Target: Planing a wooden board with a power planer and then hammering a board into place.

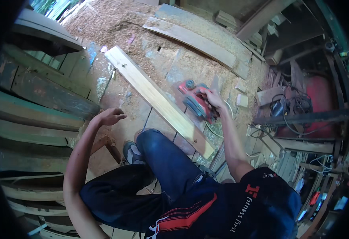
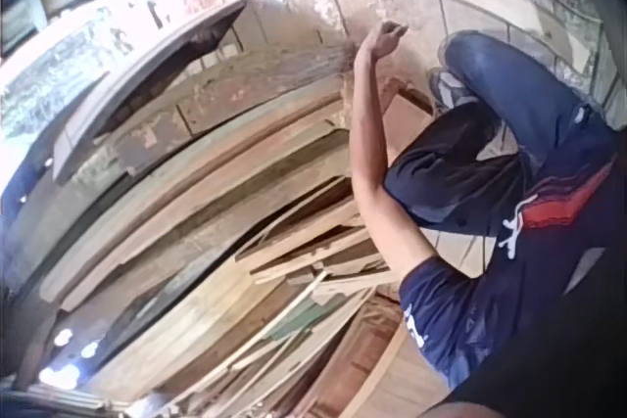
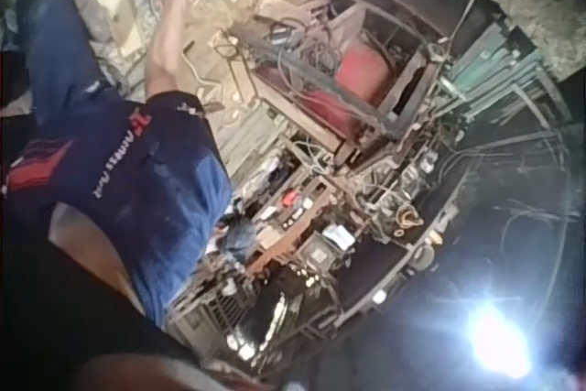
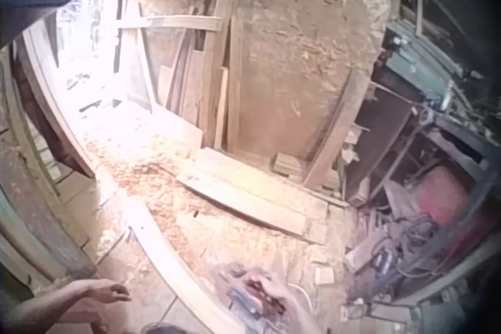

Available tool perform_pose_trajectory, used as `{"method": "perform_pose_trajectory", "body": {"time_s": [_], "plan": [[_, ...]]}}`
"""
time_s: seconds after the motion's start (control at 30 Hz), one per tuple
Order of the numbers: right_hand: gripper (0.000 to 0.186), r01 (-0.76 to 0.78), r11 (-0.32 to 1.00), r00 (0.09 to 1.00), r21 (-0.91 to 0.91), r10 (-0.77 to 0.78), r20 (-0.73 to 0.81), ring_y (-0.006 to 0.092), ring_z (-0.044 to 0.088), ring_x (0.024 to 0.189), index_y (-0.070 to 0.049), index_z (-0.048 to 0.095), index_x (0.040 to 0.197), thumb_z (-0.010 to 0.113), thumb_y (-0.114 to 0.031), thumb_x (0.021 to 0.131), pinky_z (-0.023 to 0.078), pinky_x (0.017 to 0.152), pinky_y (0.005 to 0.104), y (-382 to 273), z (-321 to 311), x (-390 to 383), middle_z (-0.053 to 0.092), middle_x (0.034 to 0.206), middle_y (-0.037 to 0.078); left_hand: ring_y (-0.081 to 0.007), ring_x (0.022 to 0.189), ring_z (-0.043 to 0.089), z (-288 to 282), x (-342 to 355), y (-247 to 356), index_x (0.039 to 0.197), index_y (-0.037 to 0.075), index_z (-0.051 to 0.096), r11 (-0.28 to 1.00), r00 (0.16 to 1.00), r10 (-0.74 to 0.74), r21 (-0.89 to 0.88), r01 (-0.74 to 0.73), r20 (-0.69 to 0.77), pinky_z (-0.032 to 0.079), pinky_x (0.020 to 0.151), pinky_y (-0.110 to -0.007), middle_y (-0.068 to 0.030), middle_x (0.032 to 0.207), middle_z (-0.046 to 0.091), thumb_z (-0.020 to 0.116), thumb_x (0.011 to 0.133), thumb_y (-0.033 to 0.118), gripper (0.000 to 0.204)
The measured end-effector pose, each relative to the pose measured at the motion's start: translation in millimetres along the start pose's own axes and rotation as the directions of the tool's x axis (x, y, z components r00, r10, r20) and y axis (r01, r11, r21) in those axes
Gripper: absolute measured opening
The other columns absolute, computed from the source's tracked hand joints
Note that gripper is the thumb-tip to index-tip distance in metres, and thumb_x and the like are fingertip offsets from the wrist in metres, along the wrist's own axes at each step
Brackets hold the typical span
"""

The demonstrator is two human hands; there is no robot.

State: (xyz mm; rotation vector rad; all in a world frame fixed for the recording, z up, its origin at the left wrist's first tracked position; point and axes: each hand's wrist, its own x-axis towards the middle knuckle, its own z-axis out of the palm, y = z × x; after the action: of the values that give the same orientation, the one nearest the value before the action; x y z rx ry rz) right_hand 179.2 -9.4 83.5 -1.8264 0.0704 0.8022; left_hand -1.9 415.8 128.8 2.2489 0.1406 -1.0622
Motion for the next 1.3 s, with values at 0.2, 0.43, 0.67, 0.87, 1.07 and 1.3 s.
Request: {"method": "perform_pose_trajectory", "body": {"time_s": [0.2,0.43,0.67,0.87,1.07,1.3], "plan": [[0.033,0.07,0.977,0.996,0.199,-0.08,0.043,0.0055,0.038,0.037,-0.008,0.071,0.093,0.053,-0.035,0.093,0.027,0.035,0.0229,-43,36,53,0.047,0.05,-0.002,-0.0235,0.091,0.064,-6,1,-3,0.115,0.0,0.061,1.0,1.0,-0.013,0.025,0.013,-0.023,0.049,0.083,-0.037,-0.0147,0.104,0.067,0.053,0.093,0.044,0.049],[0.036,0.171,0.938,0.983,0.301,-0.143,-0.114,0.0078,0.04,0.035,-0.008,0.064,0.081,0.055,-0.041,0.09,0.03,0.033,0.0244,-67,92,125,0.048,0.05,0.0,-0.0228,0.087,0.064,-4,1,-8,0.111,0.0,0.062,1.0,0.997,0.008,0.005,-0.008,-0.079,0.05,0.079,-0.037,-0.0148,0.099,0.067,0.055,0.093,0.038,0.043],[0.036,0.141,0.964,0.981,0.226,-0.105,-0.164,0.0082,0.044,0.036,-0.009,0.064,0.078,0.056,-0.042,0.088,0.035,0.034,0.0246,-62,117,158,0.049,0.049,0.0,-0.0228,0.085,0.065,-2,-3,-18,0.112,0.0,0.062,0.999,0.996,-0.001,-0.042,-0.003,-0.094,0.051,0.078,-0.037,-0.0153,0.1,0.067,0.055,0.093,0.041,0.045],[0.037,0.09,0.985,0.971,0.147,-0.054,-0.232,0.0082,0.045,0.037,-0.009,0.065,0.078,0.057,-0.043,0.089,0.035,0.034,0.0242,-35,121,170,0.05,0.05,0.0,-0.031,0.101,0.063,-9,-9,-10,0.112,-0.001,0.063,0.995,0.995,-0.085,-0.053,0.082,-0.053,0.048,0.087,-0.038,-0.0201,0.106,0.066,0.054,0.093,0.04,0.046],[0.037,0.12,0.979,0.977,0.168,-0.086,-0.197,0.0086,0.045,0.037,-0.007,0.067,0.083,0.057,-0.042,0.09,0.034,0.034,0.0244,-23,116,179,0.051,0.051,0.001,-0.0252,0.095,0.064,-8,0,-11,0.112,0.0,0.061,0.998,0.997,-0.052,-0.043,0.05,-0.055,0.049,0.085,-0.037,-0.0167,0.105,0.066,0.053,0.094,0.039,0.044],[0.04,0.06,0.995,0.987,0.075,-0.048,-0.154,0.0163,0.057,0.049,-0.004,0.067,0.083,0.059,-0.043,0.088,0.046,0.045,0.0314,-30,105,167,0.059,0.058,0.007,-0.0263,0.097,0.064,-3,9,-1,0.113,0.0,0.061,0.999,0.999,-0.046,-0.006,0.046,-0.029,0.049,0.086,-0.037,-0.0176,0.106,0.066,0.053,0.094,0.04,0.045]]}}
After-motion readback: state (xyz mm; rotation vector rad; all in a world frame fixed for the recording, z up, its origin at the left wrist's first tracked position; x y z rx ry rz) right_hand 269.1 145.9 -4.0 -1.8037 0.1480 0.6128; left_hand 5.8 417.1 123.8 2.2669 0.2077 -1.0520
